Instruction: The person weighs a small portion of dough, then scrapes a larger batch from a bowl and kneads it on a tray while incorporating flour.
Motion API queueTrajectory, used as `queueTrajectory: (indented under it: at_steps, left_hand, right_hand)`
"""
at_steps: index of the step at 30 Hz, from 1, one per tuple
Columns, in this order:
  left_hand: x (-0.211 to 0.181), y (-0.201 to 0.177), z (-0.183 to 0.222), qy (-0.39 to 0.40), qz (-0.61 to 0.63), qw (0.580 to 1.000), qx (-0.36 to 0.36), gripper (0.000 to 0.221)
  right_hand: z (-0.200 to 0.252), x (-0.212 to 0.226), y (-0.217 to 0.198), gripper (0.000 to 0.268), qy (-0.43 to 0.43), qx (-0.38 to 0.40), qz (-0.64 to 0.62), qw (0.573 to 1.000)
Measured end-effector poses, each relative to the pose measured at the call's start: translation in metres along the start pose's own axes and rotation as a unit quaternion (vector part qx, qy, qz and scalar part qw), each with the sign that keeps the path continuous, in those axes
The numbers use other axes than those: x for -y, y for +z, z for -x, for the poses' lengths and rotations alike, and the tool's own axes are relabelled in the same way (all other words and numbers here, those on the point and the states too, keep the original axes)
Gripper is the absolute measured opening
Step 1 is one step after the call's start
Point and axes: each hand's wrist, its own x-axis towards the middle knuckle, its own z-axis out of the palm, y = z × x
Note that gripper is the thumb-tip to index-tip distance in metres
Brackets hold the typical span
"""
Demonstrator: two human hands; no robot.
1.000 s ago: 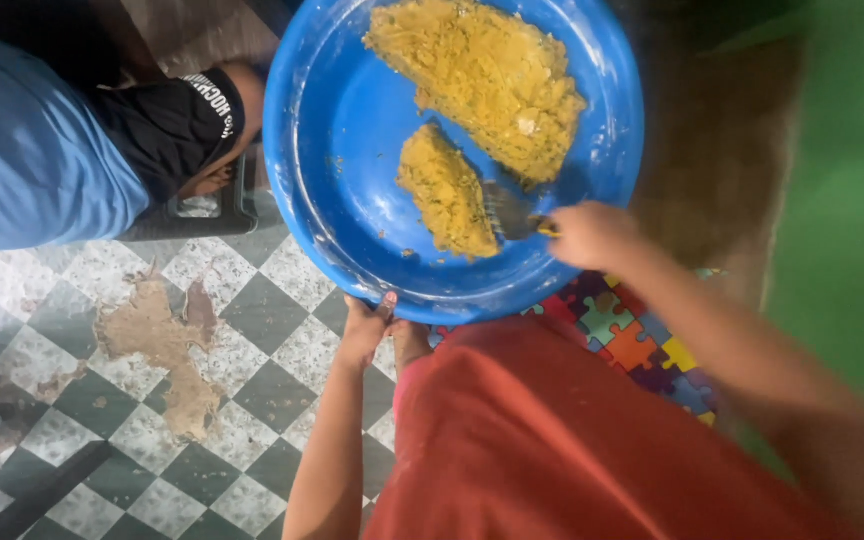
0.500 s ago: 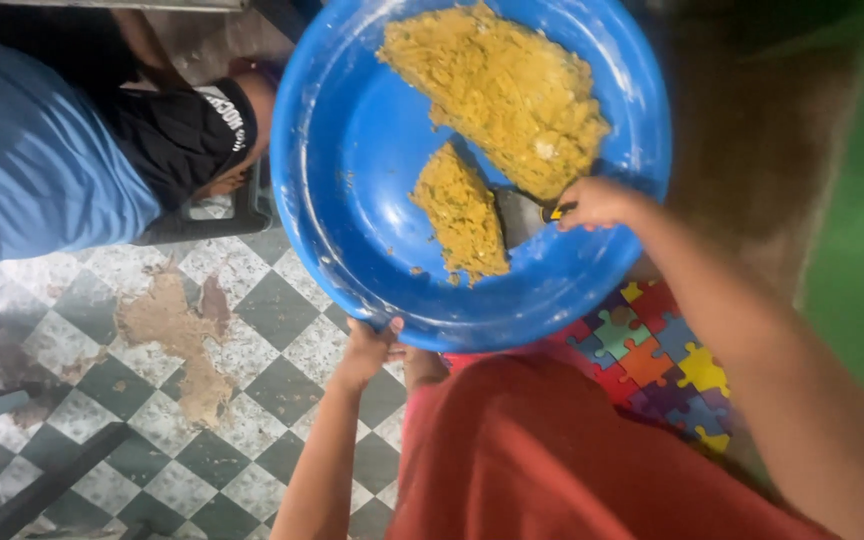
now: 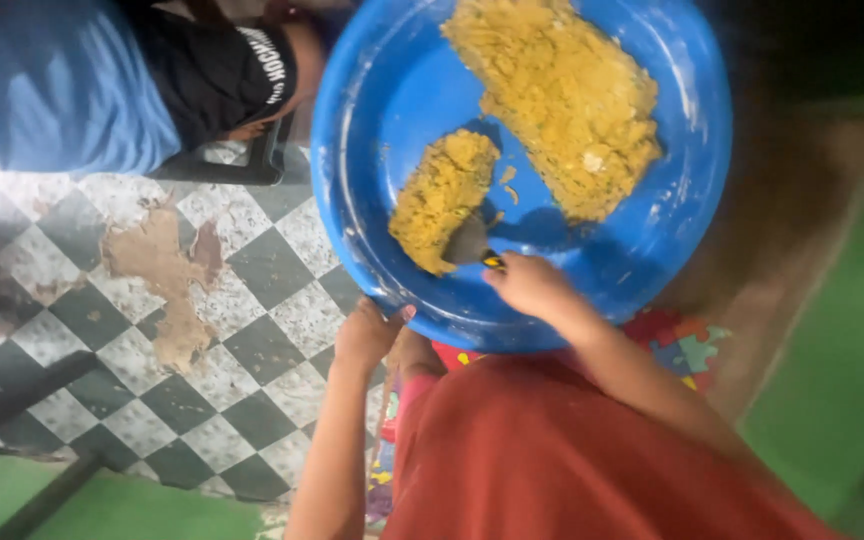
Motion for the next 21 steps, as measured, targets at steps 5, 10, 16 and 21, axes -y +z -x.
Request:
queueTrajectory:
  at_steps: [5,10,16,21]
  left_hand:
    - [-0.040,-0.005,0.005,0.077,0.051,0.988,-0.121,0.056]
    - [-0.098,-0.020,-0.031,0.240,0.216,0.921,-0.217,0.121]
    - [-0.108,-0.001,-0.114,0.163,0.197,0.956,-0.141,0.153]
    - [-0.115,0.002,-0.137,0.089,0.166,0.979,-0.074,0.143]
  right_hand:
    - [0.063,0.011,-0.074,0.042,-0.024,-0.055,0.232,0.971]
    - [0.005,0.029,-0.088,0.028,-0.146,-0.182,0.432,0.871]
    - [-0.118,0.072,-0.030,0.022,-0.103,-0.069,0.441,0.889]
    - [-0.165,0.090,-0.006,0.025,-0.055,-0.104,0.397,0.910]
